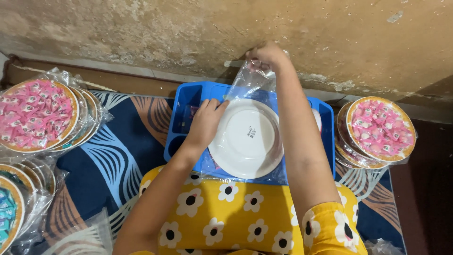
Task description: Wrapping and sealing plates of candy using plastic wrap and a tape dispenser
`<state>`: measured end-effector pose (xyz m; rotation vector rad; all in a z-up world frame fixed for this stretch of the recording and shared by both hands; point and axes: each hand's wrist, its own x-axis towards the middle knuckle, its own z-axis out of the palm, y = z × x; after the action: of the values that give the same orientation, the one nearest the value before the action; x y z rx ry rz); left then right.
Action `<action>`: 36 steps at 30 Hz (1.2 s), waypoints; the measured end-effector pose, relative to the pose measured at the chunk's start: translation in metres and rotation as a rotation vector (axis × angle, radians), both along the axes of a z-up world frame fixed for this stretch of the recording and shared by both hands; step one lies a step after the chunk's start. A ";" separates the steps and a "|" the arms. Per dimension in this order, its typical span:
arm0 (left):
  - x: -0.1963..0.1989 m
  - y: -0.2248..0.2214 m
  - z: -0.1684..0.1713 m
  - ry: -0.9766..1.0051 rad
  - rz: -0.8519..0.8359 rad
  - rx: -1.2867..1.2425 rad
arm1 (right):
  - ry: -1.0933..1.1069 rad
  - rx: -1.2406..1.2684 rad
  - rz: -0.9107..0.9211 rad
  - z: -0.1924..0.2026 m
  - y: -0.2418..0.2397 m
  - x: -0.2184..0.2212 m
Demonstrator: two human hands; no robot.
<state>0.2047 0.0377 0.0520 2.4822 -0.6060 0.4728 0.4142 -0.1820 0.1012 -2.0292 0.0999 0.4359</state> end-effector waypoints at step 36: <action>0.136 -0.089 -0.070 0.051 -0.048 0.220 | 0.194 -0.404 -0.183 -0.087 -0.118 0.003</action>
<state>0.3402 -0.0512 -0.0182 2.6706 -0.7295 0.3385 0.4174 -0.2998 0.0142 -2.3401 0.5249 0.5269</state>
